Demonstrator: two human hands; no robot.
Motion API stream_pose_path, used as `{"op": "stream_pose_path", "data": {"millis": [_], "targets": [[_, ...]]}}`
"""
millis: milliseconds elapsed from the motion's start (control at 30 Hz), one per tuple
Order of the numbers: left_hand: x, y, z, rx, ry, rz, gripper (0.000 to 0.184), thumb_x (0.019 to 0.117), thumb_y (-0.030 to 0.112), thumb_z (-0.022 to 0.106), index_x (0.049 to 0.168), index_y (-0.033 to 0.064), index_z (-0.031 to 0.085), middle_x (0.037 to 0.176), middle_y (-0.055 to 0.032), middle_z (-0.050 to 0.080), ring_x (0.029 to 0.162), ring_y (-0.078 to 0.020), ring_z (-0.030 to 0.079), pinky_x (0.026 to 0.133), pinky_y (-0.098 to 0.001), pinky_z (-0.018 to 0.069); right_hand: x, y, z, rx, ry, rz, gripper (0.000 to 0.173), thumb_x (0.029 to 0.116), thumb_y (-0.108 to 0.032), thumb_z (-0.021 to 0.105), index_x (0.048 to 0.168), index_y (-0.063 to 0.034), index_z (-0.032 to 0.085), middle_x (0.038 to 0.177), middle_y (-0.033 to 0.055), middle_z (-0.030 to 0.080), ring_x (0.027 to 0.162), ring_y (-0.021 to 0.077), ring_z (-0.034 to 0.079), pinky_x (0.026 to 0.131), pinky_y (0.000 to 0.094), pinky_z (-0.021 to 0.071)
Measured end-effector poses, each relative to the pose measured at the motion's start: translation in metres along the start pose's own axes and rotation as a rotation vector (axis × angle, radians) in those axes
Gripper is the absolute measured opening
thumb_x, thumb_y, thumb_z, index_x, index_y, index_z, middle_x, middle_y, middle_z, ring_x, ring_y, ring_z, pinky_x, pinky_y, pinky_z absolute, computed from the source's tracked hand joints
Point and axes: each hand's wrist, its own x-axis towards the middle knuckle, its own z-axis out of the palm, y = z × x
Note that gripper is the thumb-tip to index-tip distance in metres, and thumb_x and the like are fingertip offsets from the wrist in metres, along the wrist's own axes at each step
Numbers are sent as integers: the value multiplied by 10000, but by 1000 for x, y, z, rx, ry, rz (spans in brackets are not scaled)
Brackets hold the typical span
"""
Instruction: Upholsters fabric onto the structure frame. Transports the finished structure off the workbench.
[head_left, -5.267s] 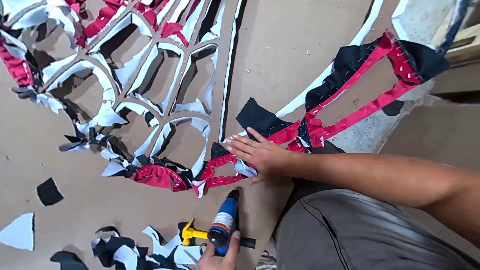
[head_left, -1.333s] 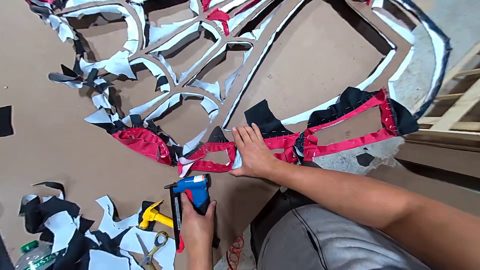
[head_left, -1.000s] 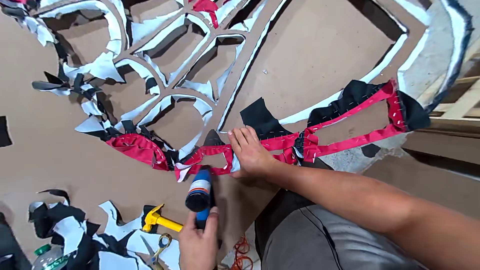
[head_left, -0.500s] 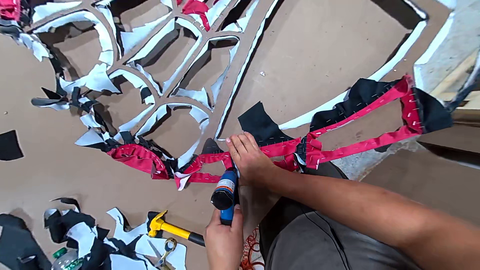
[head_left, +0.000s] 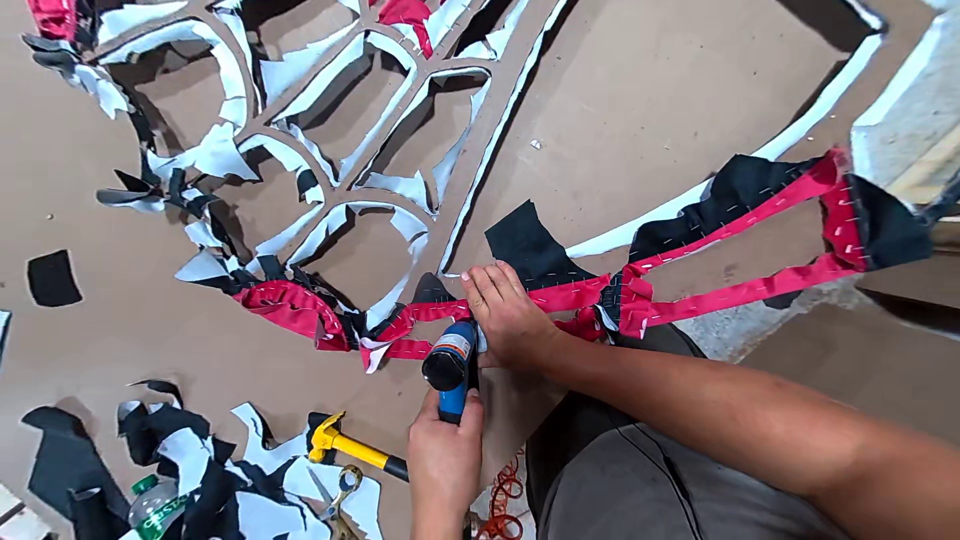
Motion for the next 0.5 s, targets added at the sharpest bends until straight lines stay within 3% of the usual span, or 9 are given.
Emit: {"op": "stream_pose_path", "data": {"millis": [200, 300, 367, 433, 500], "targets": [[12, 0, -8, -45, -46, 12, 338, 883, 412, 630, 1004, 104, 702, 651, 15, 660, 525, -138, 653, 501, -367, 584, 1, -1, -5, 12, -26, 16, 1272, 591, -716, 833, 1513, 50, 410, 1507, 252, 472, 1396, 398, 456, 1236, 543, 242], [12, -17, -25, -333, 47, 119, 333, 953, 303, 600, 993, -22, 663, 634, -36, 658, 515, -171, 650, 505, -365, 596, 1, -2, -6, 20, 1, 15, 1228, 625, -735, 797, 1495, 54, 441, 1494, 254, 484, 1390, 402, 459, 1228, 554, 252], [13, -41, -57, -508, 60, 165, 311, 984, 220, 554, 1080, -72, 604, 667, -49, 661, 554, -184, 663, 563, -369, 618, 1, -1, -5, 34, 0, 27, 1226, 616, -716, 818, 1498, 47, 440, 1503, 254, 479, 1399, 406, 453, 1232, 557, 244], [17, -70, -103, -469, 49, 144, 350, 932, 165, 603, 1180, -81, 609, 753, -78, 692, 648, -206, 692, 650, -389, 626, 1, 0, -5, 77, -59, 37, 1237, 624, -688, 840, 1531, 30, 398, 1537, 241, 447, 1432, 396, 418, 1249, 559, 207], [25, -91, -144, -199, 120, 61, 324, 832, 255, 693, 1028, -3, 682, 787, -68, 720, 696, -191, 715, 671, -404, 625, 3, -2, -3, 117, -70, 40, 1227, 626, -667, 851, 1535, 19, 394, 1539, 237, 445, 1439, 392, 409, 1254, 562, 195]]}}
